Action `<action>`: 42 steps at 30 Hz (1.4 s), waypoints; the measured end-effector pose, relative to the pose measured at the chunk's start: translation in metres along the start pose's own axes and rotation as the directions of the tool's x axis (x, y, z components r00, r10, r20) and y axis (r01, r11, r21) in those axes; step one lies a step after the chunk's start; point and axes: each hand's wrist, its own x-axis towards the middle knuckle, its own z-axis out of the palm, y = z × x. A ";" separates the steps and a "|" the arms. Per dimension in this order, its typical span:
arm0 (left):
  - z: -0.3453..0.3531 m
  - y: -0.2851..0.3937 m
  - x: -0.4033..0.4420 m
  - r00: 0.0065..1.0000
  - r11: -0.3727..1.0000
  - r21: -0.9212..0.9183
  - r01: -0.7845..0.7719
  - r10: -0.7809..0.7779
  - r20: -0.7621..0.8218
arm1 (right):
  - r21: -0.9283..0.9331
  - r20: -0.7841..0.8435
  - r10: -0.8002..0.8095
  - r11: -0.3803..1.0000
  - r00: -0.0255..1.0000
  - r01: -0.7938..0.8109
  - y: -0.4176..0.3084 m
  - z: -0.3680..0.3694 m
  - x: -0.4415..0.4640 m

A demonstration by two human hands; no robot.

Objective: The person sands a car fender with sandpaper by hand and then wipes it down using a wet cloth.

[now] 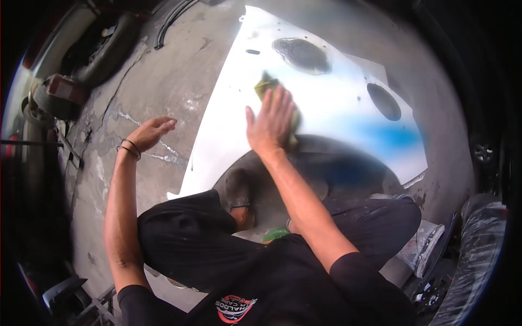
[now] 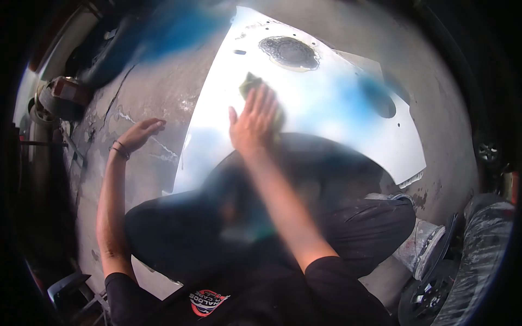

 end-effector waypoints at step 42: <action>0.121 0.027 0.098 0.998 0.820 0.568 -0.064 0.068 0.015 | -0.042 0.181 0.256 0.967 0.949 -0.253 0.144 0.047 0.330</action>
